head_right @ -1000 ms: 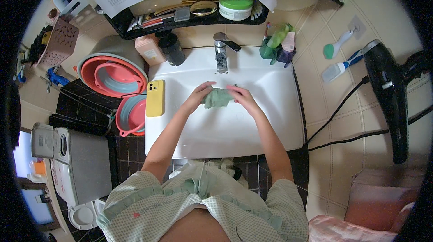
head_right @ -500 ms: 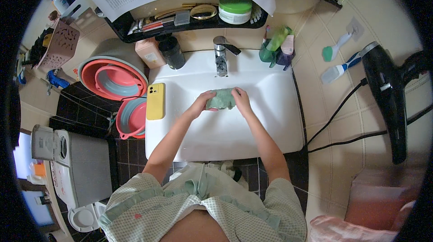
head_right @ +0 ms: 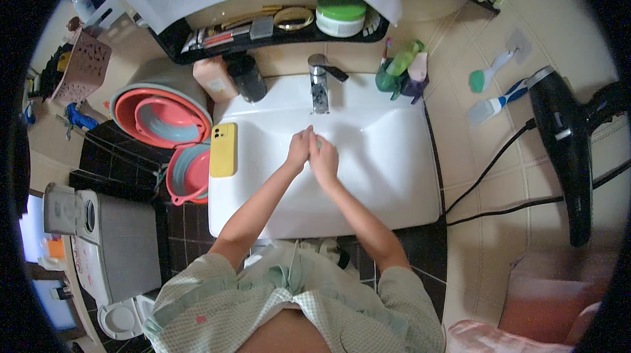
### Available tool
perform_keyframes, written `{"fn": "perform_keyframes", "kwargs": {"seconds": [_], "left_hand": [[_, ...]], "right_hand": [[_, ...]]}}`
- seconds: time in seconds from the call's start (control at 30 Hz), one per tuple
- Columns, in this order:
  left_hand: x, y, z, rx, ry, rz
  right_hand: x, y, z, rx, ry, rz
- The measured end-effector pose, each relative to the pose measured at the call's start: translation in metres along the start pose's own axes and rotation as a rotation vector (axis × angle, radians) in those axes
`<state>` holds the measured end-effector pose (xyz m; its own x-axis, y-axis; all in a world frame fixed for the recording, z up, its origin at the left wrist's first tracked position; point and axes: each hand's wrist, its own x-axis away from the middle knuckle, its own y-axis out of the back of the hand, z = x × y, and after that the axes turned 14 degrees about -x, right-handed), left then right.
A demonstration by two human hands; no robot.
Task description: The person is washing a small green cloth in a bathroom sink using soap.
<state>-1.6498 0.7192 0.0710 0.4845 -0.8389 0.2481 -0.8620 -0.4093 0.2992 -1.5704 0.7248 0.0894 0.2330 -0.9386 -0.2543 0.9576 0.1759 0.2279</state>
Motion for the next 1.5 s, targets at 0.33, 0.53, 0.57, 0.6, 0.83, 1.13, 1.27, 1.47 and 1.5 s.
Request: {"fn": "perform_keyframes", "kwargs": {"seconds": [0.33,0.53,0.57,0.6,0.83,1.13,1.27,1.47,1.5], "left_hand": [[0.0,0.04,-0.013,0.618,0.13,0.52],[-0.008,0.031,0.018,0.354,0.219,0.229],[-0.001,0.034,0.005,0.307,0.278,0.28],[-0.006,0.025,0.011,0.437,0.327,0.324],[-0.016,-0.011,0.008,0.734,0.286,0.5],[-0.05,-0.032,-0.012,0.655,0.335,0.167],[-0.064,-0.041,-0.001,0.679,0.428,0.153],[-0.067,-0.029,0.01,0.841,0.535,0.361],[-0.07,-0.029,0.013,0.842,0.535,0.354]], "right_hand": [[-0.052,0.041,-0.017,-0.493,-0.489,0.07],[-0.056,0.046,-0.014,-0.459,-0.488,0.226],[-0.055,0.044,-0.015,-0.477,-0.561,0.281],[-0.053,0.041,-0.015,-0.495,-0.634,0.334],[-0.052,0.042,-0.026,0.004,-0.328,0.561],[-0.105,0.059,-0.01,0.233,0.008,0.041],[-0.157,0.049,-0.017,-0.375,-0.304,0.077],[-0.171,0.034,-0.02,-0.419,-0.396,-0.032],[-0.172,0.033,-0.019,-0.43,-0.376,-0.027]]}}
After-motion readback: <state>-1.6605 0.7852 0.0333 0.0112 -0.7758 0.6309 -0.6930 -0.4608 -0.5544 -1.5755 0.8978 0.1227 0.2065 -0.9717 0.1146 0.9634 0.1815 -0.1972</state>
